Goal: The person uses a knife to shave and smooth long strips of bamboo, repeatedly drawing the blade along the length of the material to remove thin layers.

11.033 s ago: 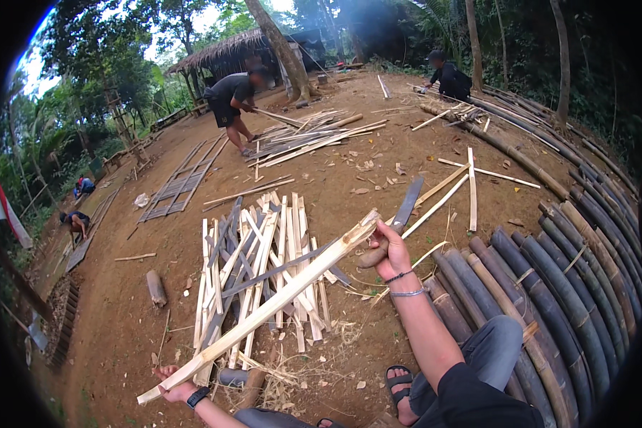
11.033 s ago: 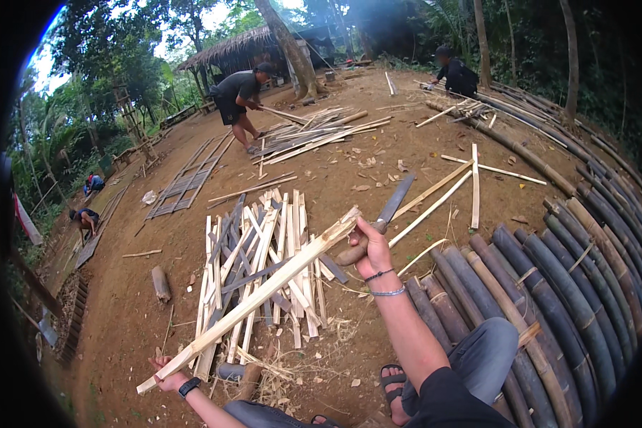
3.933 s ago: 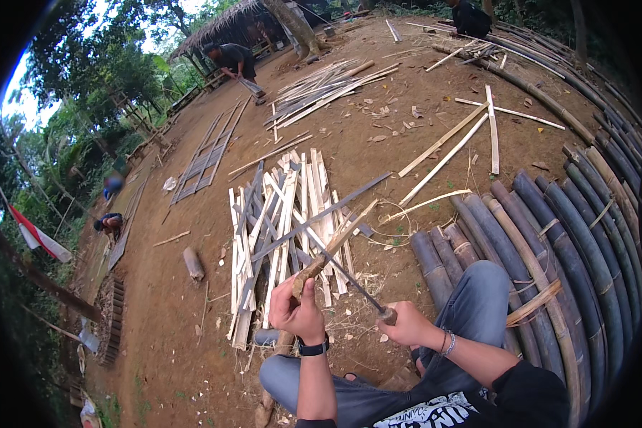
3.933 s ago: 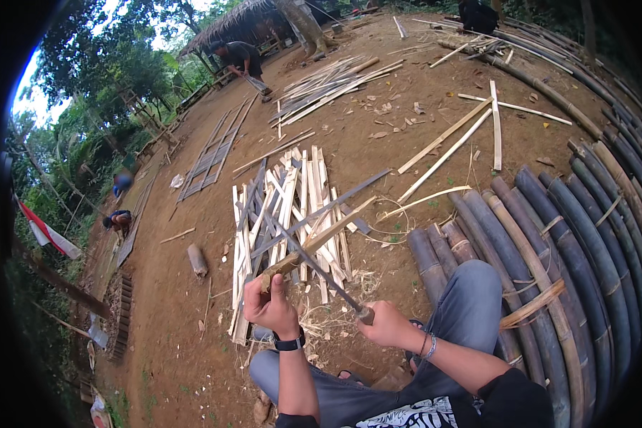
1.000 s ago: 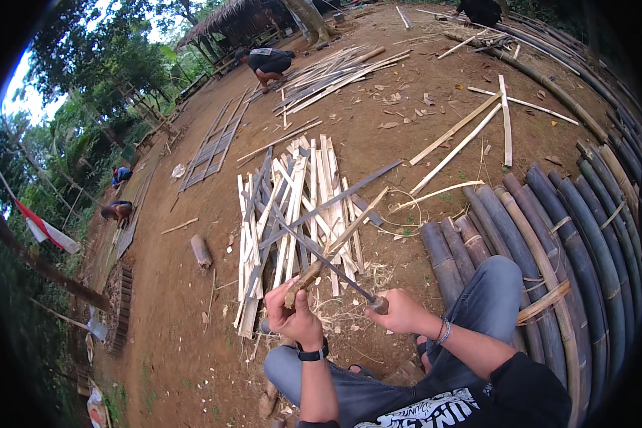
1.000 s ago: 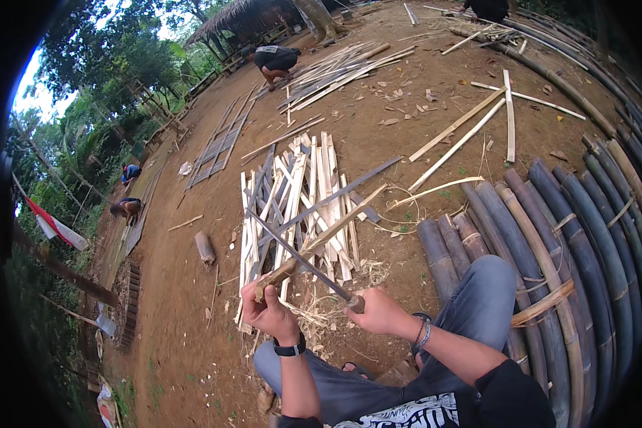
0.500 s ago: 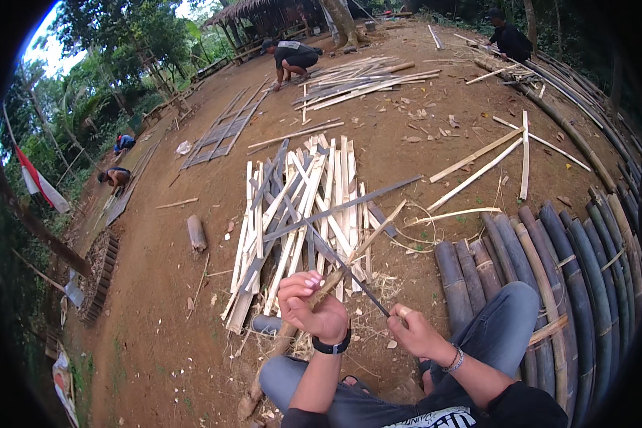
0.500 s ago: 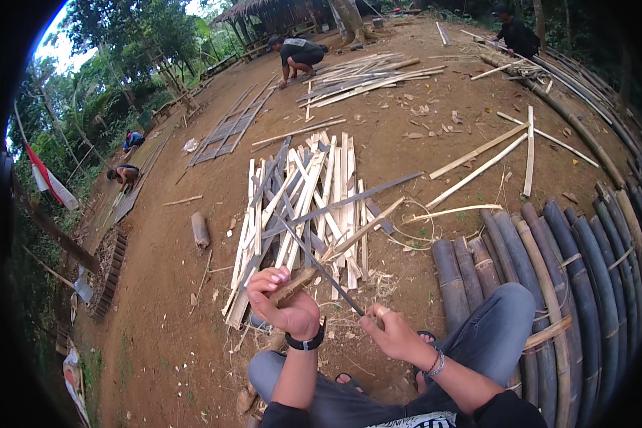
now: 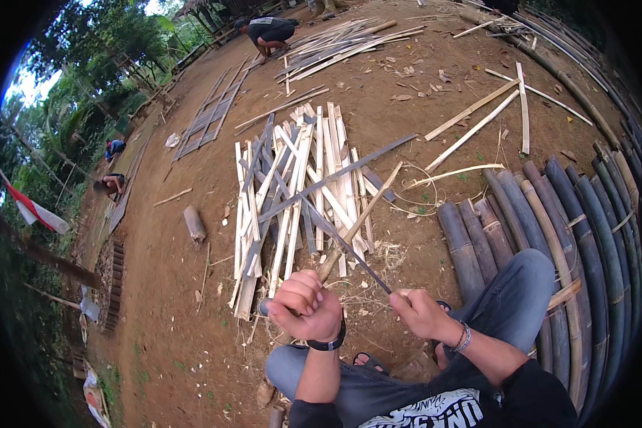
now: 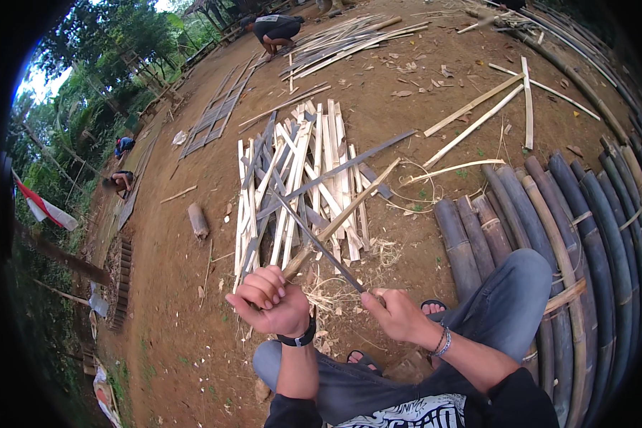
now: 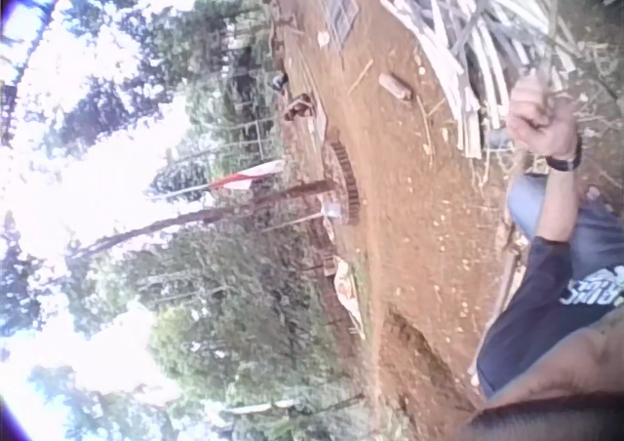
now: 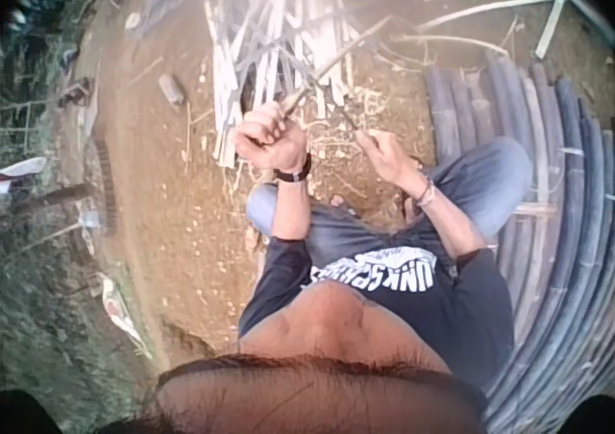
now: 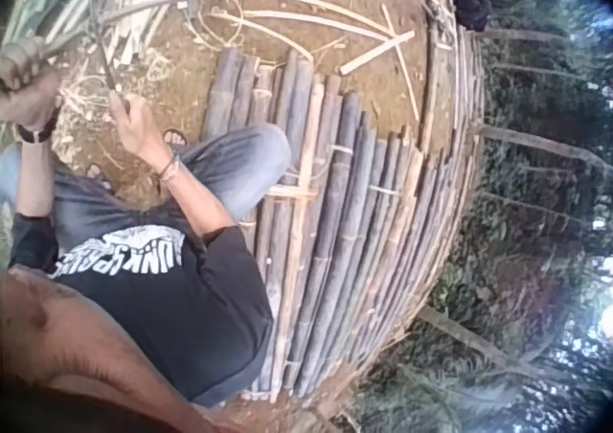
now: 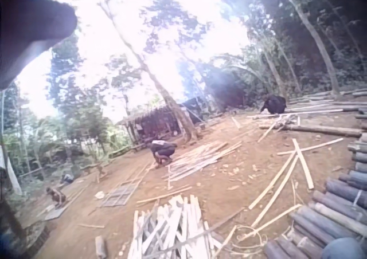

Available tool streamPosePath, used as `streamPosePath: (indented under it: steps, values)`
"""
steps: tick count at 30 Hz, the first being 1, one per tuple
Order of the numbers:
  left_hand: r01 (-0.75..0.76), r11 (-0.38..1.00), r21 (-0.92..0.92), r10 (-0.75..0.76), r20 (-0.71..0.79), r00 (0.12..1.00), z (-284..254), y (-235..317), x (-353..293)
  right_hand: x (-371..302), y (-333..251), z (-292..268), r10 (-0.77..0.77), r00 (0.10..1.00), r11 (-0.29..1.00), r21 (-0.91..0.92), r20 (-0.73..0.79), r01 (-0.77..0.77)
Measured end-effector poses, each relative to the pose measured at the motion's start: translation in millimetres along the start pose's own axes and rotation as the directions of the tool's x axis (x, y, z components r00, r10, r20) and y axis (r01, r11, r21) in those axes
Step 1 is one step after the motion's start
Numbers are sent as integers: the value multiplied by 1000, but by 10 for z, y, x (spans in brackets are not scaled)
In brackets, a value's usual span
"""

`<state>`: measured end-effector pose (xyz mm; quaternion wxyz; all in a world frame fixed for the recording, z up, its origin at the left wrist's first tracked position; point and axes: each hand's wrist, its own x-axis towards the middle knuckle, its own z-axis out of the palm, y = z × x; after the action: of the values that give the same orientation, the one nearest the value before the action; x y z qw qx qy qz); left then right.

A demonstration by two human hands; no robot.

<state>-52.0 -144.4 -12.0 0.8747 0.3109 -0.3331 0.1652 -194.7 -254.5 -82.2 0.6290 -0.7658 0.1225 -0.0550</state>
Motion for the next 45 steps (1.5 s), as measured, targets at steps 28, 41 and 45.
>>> streamPosePath:
  steps: [28, 41, 45]
  values:
    - [-315, 939, 139, 316, 11, 949, 508, 767, -96, 1560, -144, -787, 286, 953, 825, 531, -100, -192]
    - [-396, 918, 16, 244, 763, 599, 571, 328, -1061, 1620, -227, -1188, 273, 952, 680, 728, -141, -88]
    - [-454, 888, 68, 55, 966, 252, 403, 238, -1054, 1640, -236, -1217, 202, 953, 774, 633, -228, -13]
